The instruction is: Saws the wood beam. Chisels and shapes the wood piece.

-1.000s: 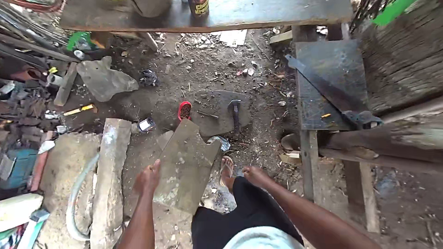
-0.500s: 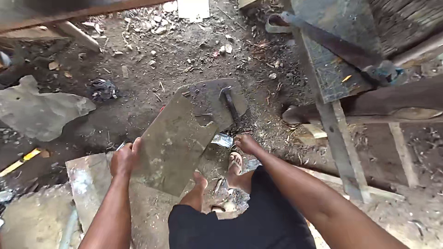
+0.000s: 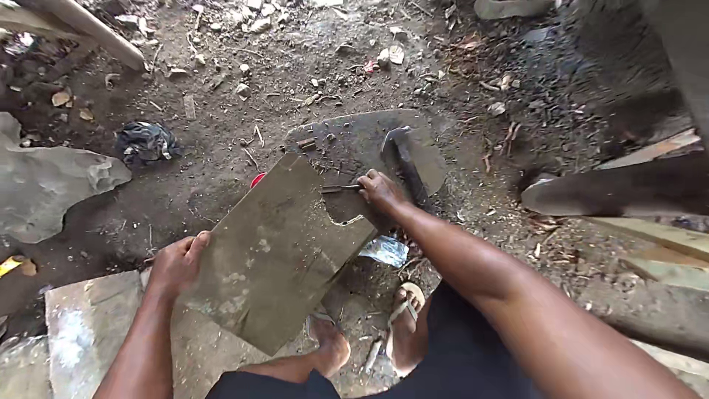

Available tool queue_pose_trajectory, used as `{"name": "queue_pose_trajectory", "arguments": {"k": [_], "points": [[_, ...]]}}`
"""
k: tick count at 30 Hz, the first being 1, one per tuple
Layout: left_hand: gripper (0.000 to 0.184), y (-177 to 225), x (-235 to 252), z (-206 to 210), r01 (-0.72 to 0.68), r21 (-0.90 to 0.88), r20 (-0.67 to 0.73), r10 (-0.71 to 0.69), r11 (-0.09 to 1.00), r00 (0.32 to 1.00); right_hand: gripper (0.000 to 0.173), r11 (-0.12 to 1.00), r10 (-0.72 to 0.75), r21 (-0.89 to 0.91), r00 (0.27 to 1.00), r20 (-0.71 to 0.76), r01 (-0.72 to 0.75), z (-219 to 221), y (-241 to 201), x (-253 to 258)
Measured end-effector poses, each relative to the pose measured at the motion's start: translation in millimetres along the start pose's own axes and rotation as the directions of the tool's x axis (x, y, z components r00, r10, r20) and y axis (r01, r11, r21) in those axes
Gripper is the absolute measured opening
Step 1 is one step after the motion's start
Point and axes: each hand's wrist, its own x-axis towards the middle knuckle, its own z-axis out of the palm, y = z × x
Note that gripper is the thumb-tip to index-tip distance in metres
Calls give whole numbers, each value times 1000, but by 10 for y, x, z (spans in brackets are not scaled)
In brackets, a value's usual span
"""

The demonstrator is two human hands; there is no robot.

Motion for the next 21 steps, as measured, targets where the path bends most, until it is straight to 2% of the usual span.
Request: {"name": "queue_pose_trajectory", "arguments": {"k": [4, 8, 11, 13, 15, 17, 18, 20, 21], "points": [[70, 340, 505, 300, -38, 4, 55, 38, 999, 998, 30, 999, 19, 35, 997, -73, -17, -727, 468, -91], [71, 733, 1078, 631, -73, 1, 97, 72, 997, 993, 26, 974, 124, 218, 956, -267, -66, -1466, 857, -680], [72, 1021, 1438, 796, -111, 70, 109, 103, 991, 989, 24, 932, 204, 356, 904, -377, -62, -1674, 904, -1202], [62, 1258, 1518, 826, -147, 143, 13, 147, 979, 989, 26, 903, 245, 425, 881, -405, -56, -1679, 848, -1459], [44, 1573, 1457, 737, -238, 175, -136, 262, 956, 955, 26, 893, 240, 449, 871, -429, -26, -1653, 770, -1601], [35, 2066, 1150, 658, -430, 164, -234, 459, 888, 857, 24, 909, 157, 415, 887, -434, 43, -1632, 644, -1657], [32, 2340, 929, 666, -567, 146, -225, 585, 811, 779, 24, 923, 74, 371, 899, -432, 102, -1610, 571, -1645], [37, 2891, 485, 762, -819, -2, -107, 815, 573, 570, 24, 933, -115, 263, 894, -433, 247, -1557, 402, -1530], [48, 3131, 323, 835, -875, -82, 7, 878, 477, 478, 23, 925, -194, 218, 879, -435, 312, -1537, 304, -1454]]}}
